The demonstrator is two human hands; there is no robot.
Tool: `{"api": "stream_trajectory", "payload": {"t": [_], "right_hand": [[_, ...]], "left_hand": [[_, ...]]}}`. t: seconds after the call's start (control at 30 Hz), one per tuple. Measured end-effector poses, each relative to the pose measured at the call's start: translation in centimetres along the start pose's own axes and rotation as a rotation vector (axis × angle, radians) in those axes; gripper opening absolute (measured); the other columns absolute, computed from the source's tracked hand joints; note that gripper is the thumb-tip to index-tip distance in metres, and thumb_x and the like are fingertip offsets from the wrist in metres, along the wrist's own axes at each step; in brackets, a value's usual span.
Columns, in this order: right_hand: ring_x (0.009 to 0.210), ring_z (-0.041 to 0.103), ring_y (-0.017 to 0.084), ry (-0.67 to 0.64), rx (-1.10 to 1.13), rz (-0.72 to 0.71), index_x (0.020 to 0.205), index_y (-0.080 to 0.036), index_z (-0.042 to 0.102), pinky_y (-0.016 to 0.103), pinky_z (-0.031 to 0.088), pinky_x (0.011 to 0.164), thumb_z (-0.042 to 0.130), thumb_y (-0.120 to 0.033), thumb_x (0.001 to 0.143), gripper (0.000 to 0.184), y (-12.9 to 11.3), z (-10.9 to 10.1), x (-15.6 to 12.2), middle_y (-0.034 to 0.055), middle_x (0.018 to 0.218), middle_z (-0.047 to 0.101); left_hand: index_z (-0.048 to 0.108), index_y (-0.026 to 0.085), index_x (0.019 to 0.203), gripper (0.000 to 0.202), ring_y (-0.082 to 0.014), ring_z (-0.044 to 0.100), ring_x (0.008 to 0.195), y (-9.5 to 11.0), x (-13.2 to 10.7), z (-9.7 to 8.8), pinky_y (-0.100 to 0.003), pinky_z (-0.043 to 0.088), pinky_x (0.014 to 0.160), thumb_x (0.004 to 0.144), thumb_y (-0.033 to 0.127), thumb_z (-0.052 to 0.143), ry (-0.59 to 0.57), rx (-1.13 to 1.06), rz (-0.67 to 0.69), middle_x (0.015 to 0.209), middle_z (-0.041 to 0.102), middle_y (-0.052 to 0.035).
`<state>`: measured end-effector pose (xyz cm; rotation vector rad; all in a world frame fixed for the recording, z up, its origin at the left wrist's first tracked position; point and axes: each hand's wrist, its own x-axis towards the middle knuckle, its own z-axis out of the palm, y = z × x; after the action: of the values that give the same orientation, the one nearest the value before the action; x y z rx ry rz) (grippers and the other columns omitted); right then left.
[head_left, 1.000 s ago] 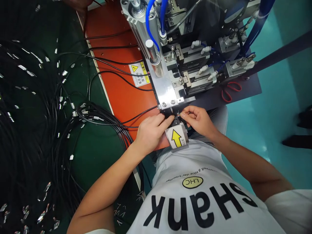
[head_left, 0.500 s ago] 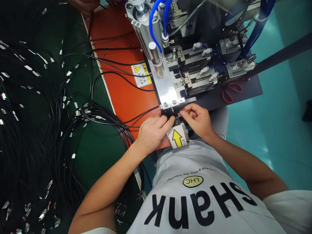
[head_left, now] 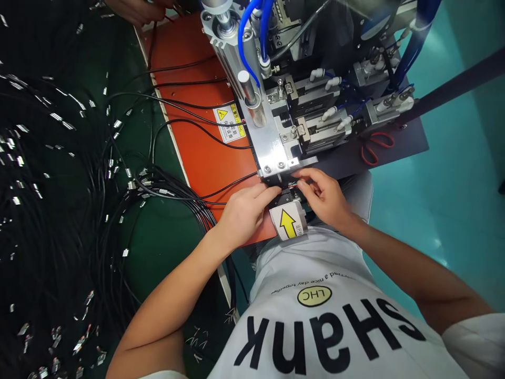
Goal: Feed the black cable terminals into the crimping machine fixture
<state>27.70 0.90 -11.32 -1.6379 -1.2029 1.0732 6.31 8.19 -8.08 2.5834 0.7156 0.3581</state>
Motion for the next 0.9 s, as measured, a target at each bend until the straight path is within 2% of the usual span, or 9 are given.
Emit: {"api": "stream_trajectory", "payload": {"t": [0.07,0.1,0.2,0.27,0.4,0.53,0.7,0.8,0.9], "right_hand": [[0.069,0.057,0.015,0.039,-0.052,-0.076,0.106,-0.026,0.071,0.030,0.047,0.064,0.058,-0.032,0.093,0.018,0.3,-0.1,-0.7,0.0038,0.100,0.068],[0.067,0.057,0.014,0.039,-0.024,-0.054,0.104,-0.026,0.071,0.029,0.046,0.062,0.059,-0.033,0.093,0.018,0.4,-0.1,-0.8,0.0038,0.100,0.068],[0.053,0.050,0.010,-0.028,0.179,0.136,0.096,-0.023,0.069,0.026,0.041,0.051,0.060,-0.042,0.093,0.022,0.7,-0.1,-0.2,0.0025,0.091,0.069],[0.051,0.049,0.008,-0.097,0.284,0.235,0.087,-0.020,0.067,0.024,0.041,0.050,0.062,-0.046,0.091,0.027,0.6,0.0,0.6,0.0014,0.082,0.068],[0.051,0.048,0.007,-0.132,0.381,0.330,0.076,-0.017,0.063,0.022,0.040,0.051,0.071,-0.041,0.084,0.026,0.2,0.4,1.8,-0.0007,0.072,0.064],[0.050,0.044,0.005,-0.150,0.470,0.381,0.072,-0.016,0.062,0.021,0.036,0.049,0.070,-0.030,0.085,0.021,0.1,0.7,2.0,-0.0011,0.070,0.061],[0.049,0.043,0.005,-0.160,0.489,0.440,0.068,-0.015,0.061,0.021,0.033,0.047,0.070,-0.025,0.084,0.021,-0.3,0.5,2.0,-0.0010,0.067,0.058],[0.049,0.042,0.005,-0.153,0.481,0.448,0.067,-0.015,0.061,0.021,0.033,0.047,0.073,-0.026,0.083,0.022,-0.6,0.4,2.1,-0.0013,0.066,0.057],[0.049,0.042,0.005,-0.158,0.475,0.445,0.069,-0.015,0.062,0.022,0.033,0.048,0.075,-0.030,0.081,0.023,-0.5,0.5,2.2,-0.0014,0.067,0.058]], "left_hand": [[0.062,0.013,0.113,0.031,-0.0166,0.060,0.076,0.0,-0.1,0.3,-0.026,0.047,0.064,0.094,0.008,0.038,0.010,0.014,-0.010,0.086,0.065,-0.0062],[0.061,0.014,0.112,0.029,-0.0167,0.060,0.077,0.0,-0.2,0.4,-0.027,0.048,0.066,0.094,0.009,0.039,0.015,0.012,-0.020,0.086,0.065,-0.0060],[0.060,0.015,0.110,0.024,-0.0165,0.061,0.081,0.1,-0.3,0.7,-0.027,0.048,0.070,0.096,0.011,0.041,0.014,0.015,-0.051,0.090,0.066,-0.0061],[0.061,0.016,0.109,0.023,-0.0173,0.061,0.083,0.3,-0.4,0.8,-0.028,0.046,0.070,0.098,0.013,0.041,0.024,0.066,-0.060,0.091,0.065,-0.0072],[0.066,0.018,0.107,0.021,-0.0216,0.057,0.086,0.8,-0.9,1.6,-0.033,0.041,0.070,0.097,0.018,0.047,0.164,0.249,-0.082,0.091,0.063,-0.0096],[0.063,0.016,0.118,0.027,-0.0214,0.056,0.086,0.9,-1.7,2.7,-0.034,0.044,0.073,0.096,0.013,0.046,0.211,0.195,-0.077,0.097,0.065,-0.0118],[0.056,0.016,0.128,0.034,-0.0223,0.059,0.104,1.1,-3.3,2.7,-0.036,0.050,0.092,0.095,0.012,0.048,0.228,-0.038,-0.187,0.110,0.063,-0.0137],[0.054,0.013,0.135,0.040,-0.0254,0.057,0.110,1.8,-4.8,2.6,-0.039,0.050,0.095,0.095,0.013,0.049,0.212,0.057,-0.250,0.115,0.059,-0.0174],[0.043,0.012,0.146,0.052,-0.0315,0.054,0.120,2.1,-6.0,2.6,-0.045,0.047,0.100,0.095,0.015,0.051,0.135,0.218,-0.245,0.128,0.056,-0.0219]]}}
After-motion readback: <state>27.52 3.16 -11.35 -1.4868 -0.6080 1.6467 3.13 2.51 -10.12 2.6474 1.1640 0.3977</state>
